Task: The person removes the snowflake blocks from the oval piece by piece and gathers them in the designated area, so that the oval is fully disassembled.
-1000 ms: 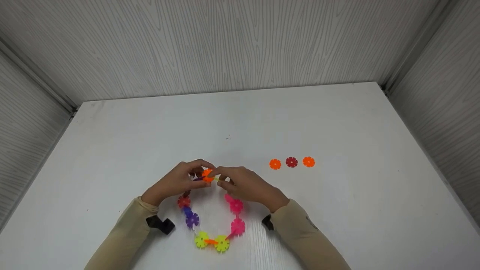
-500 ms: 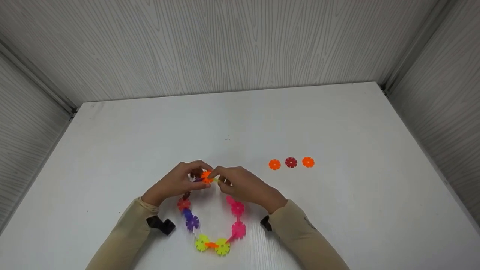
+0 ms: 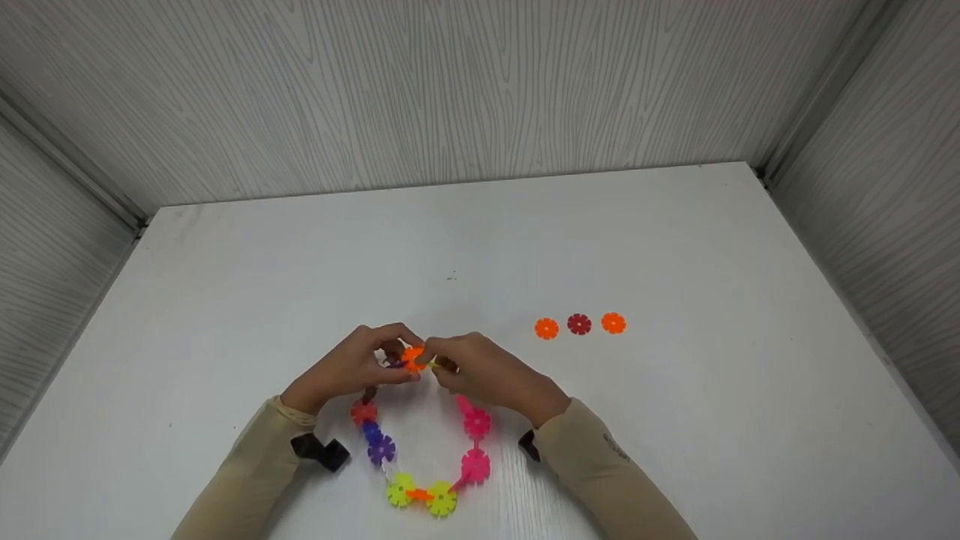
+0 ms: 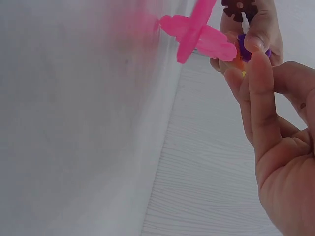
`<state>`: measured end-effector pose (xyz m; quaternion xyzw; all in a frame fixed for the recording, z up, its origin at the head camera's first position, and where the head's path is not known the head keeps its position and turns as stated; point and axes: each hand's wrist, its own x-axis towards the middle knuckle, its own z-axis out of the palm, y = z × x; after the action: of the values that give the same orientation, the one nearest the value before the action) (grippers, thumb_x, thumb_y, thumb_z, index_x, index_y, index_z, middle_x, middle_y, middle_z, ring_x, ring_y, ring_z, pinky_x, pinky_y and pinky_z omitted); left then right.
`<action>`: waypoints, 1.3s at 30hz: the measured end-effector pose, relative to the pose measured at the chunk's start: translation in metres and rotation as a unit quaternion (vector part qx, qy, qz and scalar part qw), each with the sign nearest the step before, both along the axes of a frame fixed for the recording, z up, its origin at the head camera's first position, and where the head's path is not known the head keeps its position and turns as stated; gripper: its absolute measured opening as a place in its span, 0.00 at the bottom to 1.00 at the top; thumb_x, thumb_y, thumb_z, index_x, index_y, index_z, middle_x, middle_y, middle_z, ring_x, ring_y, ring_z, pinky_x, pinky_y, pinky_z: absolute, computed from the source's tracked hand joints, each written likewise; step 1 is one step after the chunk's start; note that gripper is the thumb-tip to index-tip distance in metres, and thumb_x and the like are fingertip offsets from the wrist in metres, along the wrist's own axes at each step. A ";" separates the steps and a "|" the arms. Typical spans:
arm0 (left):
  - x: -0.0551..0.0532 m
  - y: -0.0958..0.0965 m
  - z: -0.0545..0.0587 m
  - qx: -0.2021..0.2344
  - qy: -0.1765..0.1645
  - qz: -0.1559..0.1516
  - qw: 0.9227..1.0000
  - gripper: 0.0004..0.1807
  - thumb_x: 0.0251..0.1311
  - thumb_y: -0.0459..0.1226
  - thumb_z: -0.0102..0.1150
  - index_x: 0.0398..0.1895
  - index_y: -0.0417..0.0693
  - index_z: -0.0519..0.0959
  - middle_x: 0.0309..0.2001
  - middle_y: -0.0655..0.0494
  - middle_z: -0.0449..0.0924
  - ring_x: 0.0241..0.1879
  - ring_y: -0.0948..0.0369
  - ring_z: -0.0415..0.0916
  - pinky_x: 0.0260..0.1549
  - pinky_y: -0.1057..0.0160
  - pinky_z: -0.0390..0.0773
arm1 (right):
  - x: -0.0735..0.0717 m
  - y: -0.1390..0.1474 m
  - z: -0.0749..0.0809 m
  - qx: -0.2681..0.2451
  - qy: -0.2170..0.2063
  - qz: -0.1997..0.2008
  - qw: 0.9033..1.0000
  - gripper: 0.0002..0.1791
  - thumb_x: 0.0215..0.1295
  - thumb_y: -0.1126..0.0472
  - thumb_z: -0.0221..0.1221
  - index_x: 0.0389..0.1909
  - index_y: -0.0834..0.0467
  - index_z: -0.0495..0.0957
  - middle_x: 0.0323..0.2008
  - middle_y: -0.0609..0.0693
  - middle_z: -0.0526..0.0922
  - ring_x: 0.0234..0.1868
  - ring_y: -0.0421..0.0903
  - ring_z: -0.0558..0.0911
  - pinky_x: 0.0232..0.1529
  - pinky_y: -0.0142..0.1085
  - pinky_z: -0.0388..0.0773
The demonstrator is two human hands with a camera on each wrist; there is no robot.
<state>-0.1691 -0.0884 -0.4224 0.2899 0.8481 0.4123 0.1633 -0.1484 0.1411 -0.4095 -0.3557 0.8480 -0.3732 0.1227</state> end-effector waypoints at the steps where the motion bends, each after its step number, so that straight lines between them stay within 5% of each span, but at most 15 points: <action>1: 0.000 0.000 0.000 0.000 0.002 0.003 1.000 0.17 0.56 0.43 0.68 0.48 0.54 0.78 0.34 0.55 0.86 0.27 0.65 0.75 0.29 0.69 0.78 | 0.000 -0.001 0.000 -0.001 0.005 0.001 1.000 0.10 0.64 0.68 0.58 0.45 0.58 0.79 0.35 0.54 0.85 0.30 0.39 0.79 0.37 0.27 0.80; 10: 0.005 0.004 0.000 -0.042 0.065 0.056 0.995 0.17 0.55 0.47 0.68 0.47 0.57 0.79 0.30 0.56 0.86 0.23 0.65 0.73 0.25 0.69 0.76 | -0.003 -0.002 0.002 -0.002 0.036 -0.008 0.999 0.09 0.64 0.68 0.58 0.44 0.58 0.80 0.36 0.53 0.86 0.30 0.40 0.78 0.36 0.26 0.79; 17: 0.007 0.008 0.002 -0.043 0.103 0.063 0.992 0.17 0.55 0.48 0.67 0.46 0.56 0.79 0.31 0.56 0.87 0.25 0.64 0.77 0.26 0.70 0.76 | -0.005 0.002 0.000 -0.014 0.048 -0.005 0.999 0.08 0.64 0.68 0.59 0.43 0.59 0.80 0.35 0.54 0.86 0.28 0.38 0.79 0.35 0.26 0.80; 24: 0.004 0.006 0.006 -0.031 0.066 0.043 0.996 0.17 0.55 0.46 0.68 0.47 0.57 0.79 0.33 0.56 0.87 0.24 0.65 0.77 0.24 0.70 0.78 | -0.005 0.004 0.006 -0.018 0.026 0.003 0.999 0.09 0.64 0.67 0.59 0.44 0.60 0.81 0.32 0.55 0.85 0.24 0.36 0.78 0.33 0.27 0.80; 31: 0.005 0.002 0.007 -0.020 0.083 0.019 0.996 0.17 0.54 0.45 0.69 0.46 0.55 0.80 0.32 0.56 0.87 0.27 0.65 0.80 0.28 0.70 0.78 | -0.004 0.004 0.005 -0.018 0.037 0.020 0.999 0.08 0.64 0.69 0.59 0.43 0.61 0.81 0.26 0.53 0.83 0.22 0.34 0.75 0.30 0.27 0.79; 39: 0.006 0.005 0.005 -0.018 0.046 0.027 0.998 0.17 0.55 0.46 0.68 0.46 0.53 0.79 0.34 0.54 0.87 0.26 0.64 0.78 0.28 0.70 0.79 | -0.003 0.002 0.006 -0.013 0.012 0.016 1.000 0.06 0.64 0.69 0.57 0.41 0.62 0.78 0.29 0.57 0.84 0.22 0.34 0.78 0.31 0.25 0.79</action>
<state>-0.1632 -0.0835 -0.4170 0.2827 0.8695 0.3873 0.1183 -0.1515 0.1426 -0.4036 -0.3749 0.8388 -0.3779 0.1141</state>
